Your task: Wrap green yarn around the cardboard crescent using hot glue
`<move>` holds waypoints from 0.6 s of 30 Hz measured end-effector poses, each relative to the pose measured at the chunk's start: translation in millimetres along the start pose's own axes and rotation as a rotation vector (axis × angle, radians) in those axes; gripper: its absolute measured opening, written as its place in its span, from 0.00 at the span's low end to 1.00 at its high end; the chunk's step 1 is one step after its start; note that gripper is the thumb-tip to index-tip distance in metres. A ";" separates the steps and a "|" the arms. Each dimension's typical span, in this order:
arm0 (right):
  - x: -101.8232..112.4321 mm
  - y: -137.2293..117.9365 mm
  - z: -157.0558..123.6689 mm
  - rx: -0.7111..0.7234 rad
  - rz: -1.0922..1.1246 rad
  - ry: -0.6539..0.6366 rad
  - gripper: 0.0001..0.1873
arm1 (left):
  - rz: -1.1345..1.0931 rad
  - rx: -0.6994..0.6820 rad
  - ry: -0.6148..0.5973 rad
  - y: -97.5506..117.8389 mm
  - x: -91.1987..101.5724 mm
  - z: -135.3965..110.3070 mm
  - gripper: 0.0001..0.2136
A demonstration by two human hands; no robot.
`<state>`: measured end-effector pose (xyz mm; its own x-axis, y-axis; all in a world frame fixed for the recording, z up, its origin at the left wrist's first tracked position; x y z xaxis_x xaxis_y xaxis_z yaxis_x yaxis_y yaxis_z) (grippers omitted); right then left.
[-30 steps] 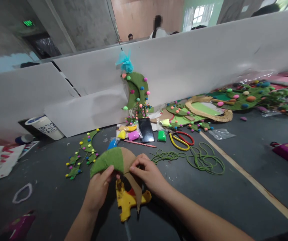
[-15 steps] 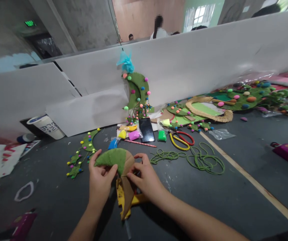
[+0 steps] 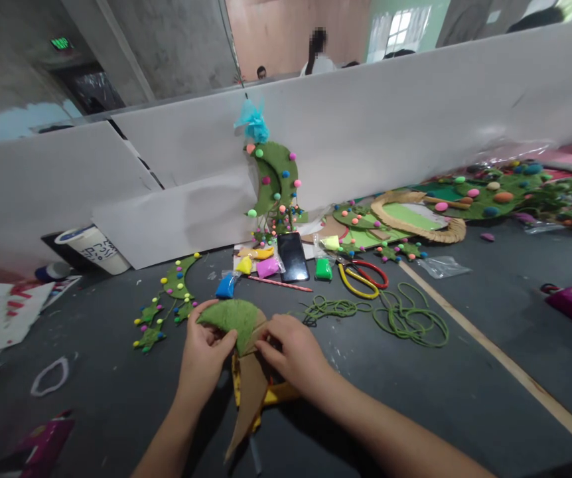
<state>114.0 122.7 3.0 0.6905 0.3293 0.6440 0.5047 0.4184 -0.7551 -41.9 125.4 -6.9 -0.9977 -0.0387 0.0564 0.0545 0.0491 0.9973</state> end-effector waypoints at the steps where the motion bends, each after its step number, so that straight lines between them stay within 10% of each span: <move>1: 1.2 -0.8 -0.6 0.013 0.001 0.012 0.07 | -0.007 0.005 -0.017 -0.6 -2.1 0.1 0.28; 18: 7.3 -4.2 -2.9 0.034 0.028 0.074 0.07 | -0.066 0.008 -0.134 0.3 -14.7 -2.7 0.44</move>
<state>118.4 120.9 10.5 0.7412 0.2779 0.6111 0.4678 0.4391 -0.7670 -27.2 123.3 -7.3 -0.9957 0.0915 -0.0164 -0.0110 0.0592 0.9982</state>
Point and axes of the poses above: each hand's wrist, its own z-axis towards the middle knuckle, its own x-axis out of the back of the hand, y = z × x, the point moved 10 cm from there along z, towards the middle knuckle, and after that the axes turned 12 degrees about -y, right-handed, at the moved point
